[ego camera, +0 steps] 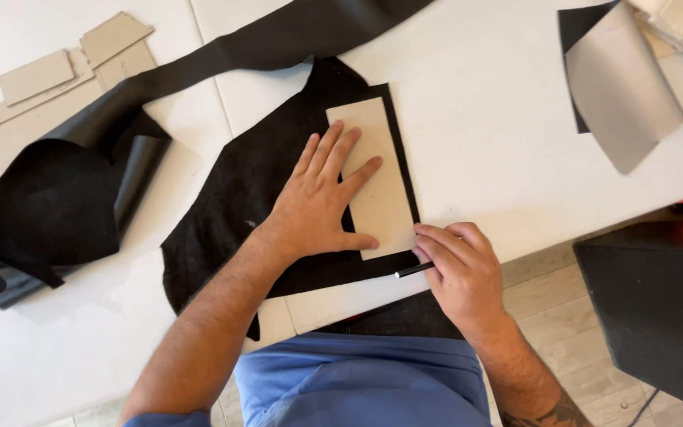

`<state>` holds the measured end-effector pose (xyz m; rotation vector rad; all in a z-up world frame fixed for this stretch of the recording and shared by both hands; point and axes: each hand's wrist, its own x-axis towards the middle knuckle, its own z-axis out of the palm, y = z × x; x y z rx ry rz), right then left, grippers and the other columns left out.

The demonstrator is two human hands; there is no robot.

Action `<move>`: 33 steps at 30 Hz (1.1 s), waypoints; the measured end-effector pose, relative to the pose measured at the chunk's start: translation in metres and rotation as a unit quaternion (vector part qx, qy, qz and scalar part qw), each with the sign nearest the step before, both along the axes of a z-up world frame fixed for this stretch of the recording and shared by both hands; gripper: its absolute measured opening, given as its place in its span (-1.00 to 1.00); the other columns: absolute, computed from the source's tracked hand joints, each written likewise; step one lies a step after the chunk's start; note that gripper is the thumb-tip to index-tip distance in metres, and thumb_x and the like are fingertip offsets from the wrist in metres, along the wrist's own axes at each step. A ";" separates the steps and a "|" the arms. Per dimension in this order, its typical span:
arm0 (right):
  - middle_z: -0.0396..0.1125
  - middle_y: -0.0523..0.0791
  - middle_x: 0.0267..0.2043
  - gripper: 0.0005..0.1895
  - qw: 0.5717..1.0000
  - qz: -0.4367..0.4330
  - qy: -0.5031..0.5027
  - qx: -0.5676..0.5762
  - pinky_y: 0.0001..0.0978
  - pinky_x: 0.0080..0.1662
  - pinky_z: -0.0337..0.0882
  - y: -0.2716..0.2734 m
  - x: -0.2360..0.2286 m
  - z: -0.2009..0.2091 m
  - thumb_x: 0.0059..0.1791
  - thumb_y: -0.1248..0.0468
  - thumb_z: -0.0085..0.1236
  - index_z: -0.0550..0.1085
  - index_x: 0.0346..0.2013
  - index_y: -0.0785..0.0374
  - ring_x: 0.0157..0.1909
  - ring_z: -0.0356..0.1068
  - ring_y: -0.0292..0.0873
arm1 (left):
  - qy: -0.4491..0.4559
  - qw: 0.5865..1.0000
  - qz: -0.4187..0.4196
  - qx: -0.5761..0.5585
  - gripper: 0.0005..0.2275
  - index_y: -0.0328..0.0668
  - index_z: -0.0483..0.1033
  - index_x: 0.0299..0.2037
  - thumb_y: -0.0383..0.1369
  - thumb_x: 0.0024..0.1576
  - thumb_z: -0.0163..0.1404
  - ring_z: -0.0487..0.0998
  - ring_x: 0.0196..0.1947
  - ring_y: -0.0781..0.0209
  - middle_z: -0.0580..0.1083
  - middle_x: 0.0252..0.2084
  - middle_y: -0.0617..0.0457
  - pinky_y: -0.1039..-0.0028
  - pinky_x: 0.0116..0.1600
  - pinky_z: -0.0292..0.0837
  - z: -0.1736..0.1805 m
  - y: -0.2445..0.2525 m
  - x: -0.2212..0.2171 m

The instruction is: The person selects a leather scrap and uses a cardboard template, a metal ruler, and a pencil to mark out a pattern for cutting.

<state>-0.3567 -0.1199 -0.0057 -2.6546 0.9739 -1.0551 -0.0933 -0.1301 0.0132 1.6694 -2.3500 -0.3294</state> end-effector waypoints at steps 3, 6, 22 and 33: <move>0.52 -0.06 -0.05 -0.86 1.000 -0.001 0.006 0.005 -0.23 -0.15 0.44 0.000 0.000 0.004 0.01 0.27 0.26 0.59 -0.20 0.27 -0.17 0.43 0.01 | -0.013 1.000 -0.010 0.006 0.08 0.09 0.20 0.47 0.51 -0.25 0.03 -0.21 0.58 -0.26 -0.07 0.56 -0.23 -0.05 0.57 -0.37 0.008 0.003 -0.002; 0.51 -0.06 -0.05 -0.84 1.000 0.001 -0.003 0.002 -0.25 -0.15 0.44 -0.005 -0.002 0.008 0.00 0.26 0.25 0.59 -0.18 0.28 -0.17 0.43 -0.02 | -0.026 0.999 -0.018 0.001 0.10 0.11 0.17 0.48 0.58 -0.25 -0.11 -0.24 0.58 -0.26 -0.11 0.57 -0.26 -0.08 0.55 -0.40 0.007 0.001 -0.003; 0.38 0.20 -0.36 -0.77 0.985 -0.171 -0.033 -0.015 0.05 -0.20 0.43 -0.115 -0.099 0.050 -0.20 0.57 0.33 0.51 -0.28 0.53 -0.34 0.39 0.32 | -0.081 0.997 0.010 -0.006 0.06 0.20 0.06 0.50 0.65 -0.14 -0.29 -0.30 0.61 -0.14 -0.15 0.60 -0.14 -0.06 0.53 -0.37 -0.004 0.001 -0.006; 0.45 -0.05 -0.31 -0.71 0.838 -0.517 0.101 0.146 0.00 -0.20 0.46 -0.323 -0.301 0.012 0.00 0.13 0.45 0.55 -0.20 0.26 -0.25 0.45 0.06 | -0.050 0.988 -0.018 -0.142 -0.03 -0.03 0.12 0.48 0.50 0.01 -0.50 -0.15 0.59 -0.20 -0.10 0.59 -0.24 -0.14 0.52 -0.23 -0.011 -0.002 -0.005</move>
